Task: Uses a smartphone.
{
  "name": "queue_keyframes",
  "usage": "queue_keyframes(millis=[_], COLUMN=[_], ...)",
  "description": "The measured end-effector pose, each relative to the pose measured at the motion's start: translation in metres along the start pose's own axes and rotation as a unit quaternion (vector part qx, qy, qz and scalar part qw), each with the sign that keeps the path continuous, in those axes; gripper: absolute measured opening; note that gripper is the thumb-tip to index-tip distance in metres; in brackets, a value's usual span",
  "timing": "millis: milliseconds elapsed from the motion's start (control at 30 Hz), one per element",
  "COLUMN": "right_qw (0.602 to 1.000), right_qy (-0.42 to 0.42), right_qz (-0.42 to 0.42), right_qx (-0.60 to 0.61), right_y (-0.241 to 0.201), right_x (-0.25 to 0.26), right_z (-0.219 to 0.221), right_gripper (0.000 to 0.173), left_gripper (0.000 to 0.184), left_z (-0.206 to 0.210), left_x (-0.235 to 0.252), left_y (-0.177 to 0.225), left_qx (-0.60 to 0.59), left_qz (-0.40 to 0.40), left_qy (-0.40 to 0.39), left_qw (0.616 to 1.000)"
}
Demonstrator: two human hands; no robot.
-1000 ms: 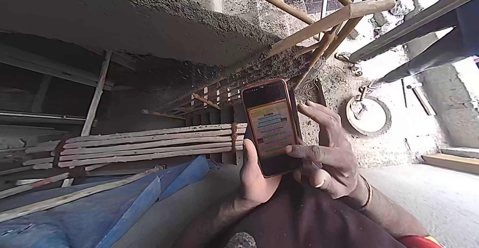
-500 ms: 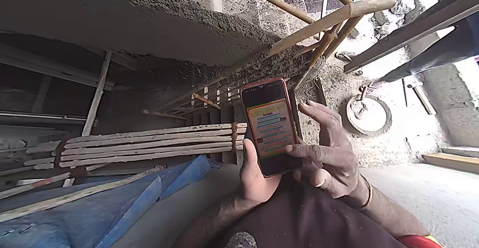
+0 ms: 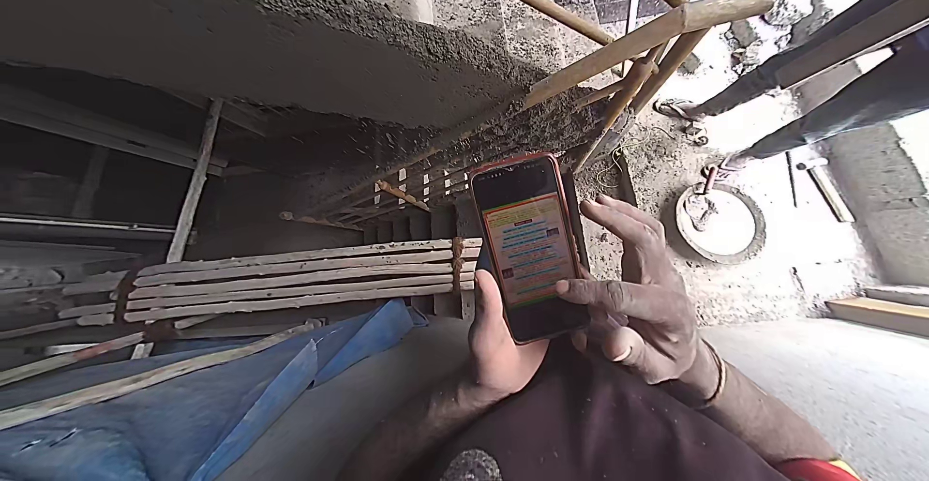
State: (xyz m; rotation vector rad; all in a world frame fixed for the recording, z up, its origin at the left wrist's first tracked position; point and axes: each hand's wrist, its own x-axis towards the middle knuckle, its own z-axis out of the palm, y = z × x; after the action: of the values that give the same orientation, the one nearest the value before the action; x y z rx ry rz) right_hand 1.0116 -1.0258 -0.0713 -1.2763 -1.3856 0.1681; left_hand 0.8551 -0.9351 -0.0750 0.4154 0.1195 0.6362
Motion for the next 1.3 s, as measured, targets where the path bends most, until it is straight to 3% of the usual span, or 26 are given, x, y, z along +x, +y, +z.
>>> queue_keyframes(millis=[1300], right_qw=[1.000], right_qy=[-0.008], right_qz=[0.001], right_qx=[-0.003], right_y=[-0.0014], right_x=[0.0018], right_z=[-0.0017], right_gripper=[0.049], left_gripper=[0.058], left_z=[0.0036], left_x=[0.0024], left_y=[-0.0001], left_qx=[0.008], left_qz=[0.002], left_qy=[-0.007], left_qw=[1.000])
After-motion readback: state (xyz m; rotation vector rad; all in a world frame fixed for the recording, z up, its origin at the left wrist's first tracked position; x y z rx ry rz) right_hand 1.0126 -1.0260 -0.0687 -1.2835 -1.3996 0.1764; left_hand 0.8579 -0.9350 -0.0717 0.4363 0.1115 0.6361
